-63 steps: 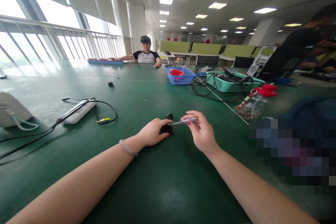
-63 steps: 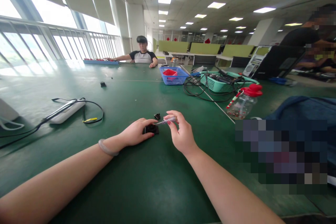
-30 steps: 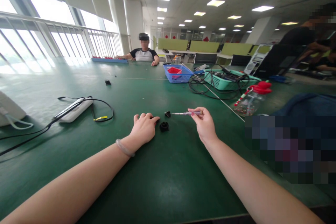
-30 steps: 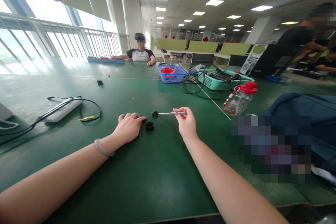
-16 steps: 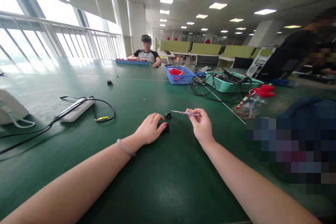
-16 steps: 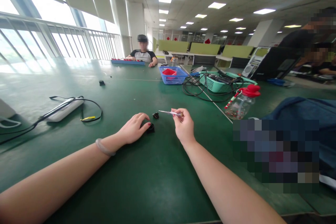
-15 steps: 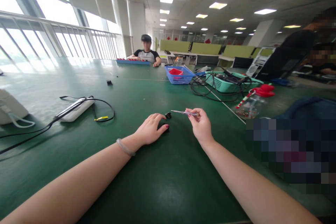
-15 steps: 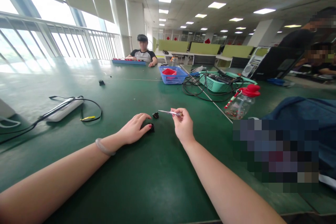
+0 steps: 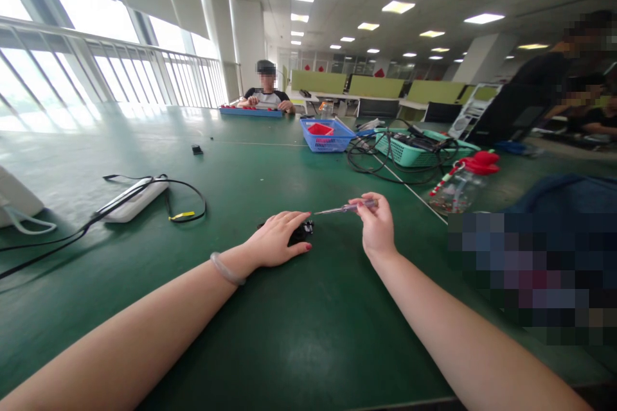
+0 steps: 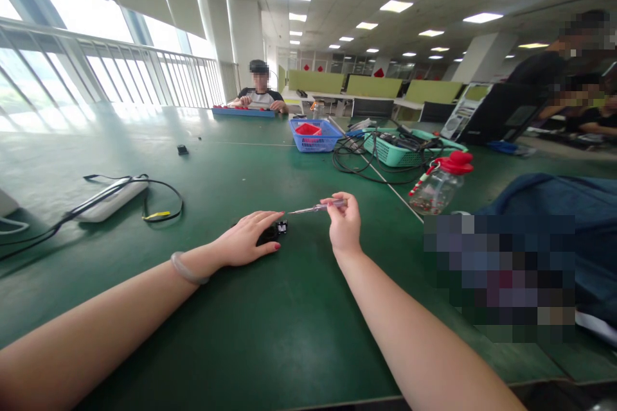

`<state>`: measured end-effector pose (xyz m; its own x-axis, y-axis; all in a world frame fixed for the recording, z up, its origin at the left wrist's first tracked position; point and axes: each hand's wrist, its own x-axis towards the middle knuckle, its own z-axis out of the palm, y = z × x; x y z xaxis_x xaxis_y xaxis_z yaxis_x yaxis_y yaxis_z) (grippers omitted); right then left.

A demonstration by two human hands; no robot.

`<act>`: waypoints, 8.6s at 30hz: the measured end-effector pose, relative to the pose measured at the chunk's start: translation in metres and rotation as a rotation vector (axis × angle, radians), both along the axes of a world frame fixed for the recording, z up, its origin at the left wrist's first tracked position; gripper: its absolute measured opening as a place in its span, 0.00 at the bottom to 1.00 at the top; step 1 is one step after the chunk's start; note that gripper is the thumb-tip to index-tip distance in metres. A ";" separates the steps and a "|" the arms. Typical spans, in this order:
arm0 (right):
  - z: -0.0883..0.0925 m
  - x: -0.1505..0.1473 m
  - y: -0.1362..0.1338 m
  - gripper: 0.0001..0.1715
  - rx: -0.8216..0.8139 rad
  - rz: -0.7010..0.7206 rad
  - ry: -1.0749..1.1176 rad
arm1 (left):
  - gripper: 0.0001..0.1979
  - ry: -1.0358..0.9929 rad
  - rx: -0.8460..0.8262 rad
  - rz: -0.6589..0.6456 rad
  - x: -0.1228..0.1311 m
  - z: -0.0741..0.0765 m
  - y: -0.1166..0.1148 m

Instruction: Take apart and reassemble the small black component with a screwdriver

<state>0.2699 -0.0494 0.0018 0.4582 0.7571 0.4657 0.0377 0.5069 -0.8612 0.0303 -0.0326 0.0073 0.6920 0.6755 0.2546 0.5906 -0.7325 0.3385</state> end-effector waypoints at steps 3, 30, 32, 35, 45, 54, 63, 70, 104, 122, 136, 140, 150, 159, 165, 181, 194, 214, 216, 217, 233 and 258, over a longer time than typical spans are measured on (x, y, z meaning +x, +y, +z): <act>-0.005 0.008 0.008 0.13 -0.023 -0.031 0.073 | 0.30 -0.009 -0.007 -0.056 0.000 0.004 -0.002; -0.007 0.013 0.012 0.14 -0.071 -0.072 0.148 | 0.13 0.014 0.017 -0.074 -0.059 0.004 -0.030; -0.006 0.012 0.011 0.14 -0.081 -0.059 0.144 | 0.14 0.015 -0.014 -0.039 -0.083 0.002 -0.029; -0.005 0.010 0.010 0.14 -0.102 -0.042 0.137 | 0.16 0.043 -0.046 0.048 -0.119 -0.001 -0.024; -0.004 0.006 0.008 0.14 -0.168 -0.009 0.106 | 0.19 0.123 0.017 0.261 -0.218 0.003 -0.005; -0.001 0.001 0.003 0.14 -0.182 0.016 0.073 | 0.35 -0.285 -0.173 0.520 -0.266 0.006 -0.006; 0.000 -0.006 -0.001 0.14 -0.185 0.063 0.001 | 0.21 -1.124 -0.517 0.572 -0.268 0.009 -0.008; -0.002 -0.004 0.001 0.14 -0.182 0.046 -0.019 | 0.25 -0.842 -0.403 0.613 -0.280 0.011 -0.006; 0.003 -0.007 -0.005 0.13 -0.173 0.072 -0.103 | 0.34 -0.122 -0.273 0.471 -0.289 0.025 -0.016; 0.004 -0.008 -0.007 0.14 -0.163 0.081 -0.112 | 0.35 0.056 -0.133 0.514 -0.302 0.007 0.000; 0.006 -0.009 -0.008 0.13 -0.164 0.077 -0.131 | 0.33 0.276 0.095 0.799 -0.280 0.025 -0.013; 0.006 -0.009 -0.008 0.13 -0.162 0.083 -0.125 | 0.31 0.235 0.075 0.753 -0.253 0.035 -0.028; 0.008 -0.009 -0.010 0.14 -0.162 0.094 -0.126 | 0.30 0.392 0.074 0.606 -0.244 0.020 -0.022; 0.008 -0.008 -0.012 0.13 -0.157 0.117 -0.133 | 0.29 0.369 -0.040 0.600 -0.262 0.024 -0.025; 0.006 -0.007 -0.011 0.13 -0.150 0.119 -0.144 | 0.26 0.349 -0.035 0.563 -0.267 0.025 -0.026; 0.007 -0.009 -0.011 0.13 -0.154 0.109 -0.161 | 0.29 0.392 -0.080 0.569 -0.266 0.020 -0.021; 0.008 -0.009 -0.013 0.13 -0.158 0.113 -0.170 | 0.28 0.340 -0.067 0.546 -0.268 0.024 -0.023; 0.008 -0.011 -0.017 0.16 -0.085 0.068 -0.293 | 0.25 0.228 -0.096 0.519 -0.269 0.030 -0.027; 0.011 -0.016 -0.023 0.19 -0.021 0.040 -0.429 | 0.25 0.210 -0.058 0.542 -0.267 0.029 -0.028; 0.012 -0.020 -0.027 0.20 0.017 0.032 -0.520 | 0.26 0.189 -0.041 0.549 -0.264 0.029 -0.029; 0.008 -0.081 -0.043 0.09 0.624 0.414 -1.716 | 0.18 0.064 0.091 0.120 -0.085 0.029 -0.015; 0.029 -0.057 -0.045 0.02 0.183 0.252 -0.737 | 0.26 -0.177 -0.133 0.061 -0.025 0.000 0.023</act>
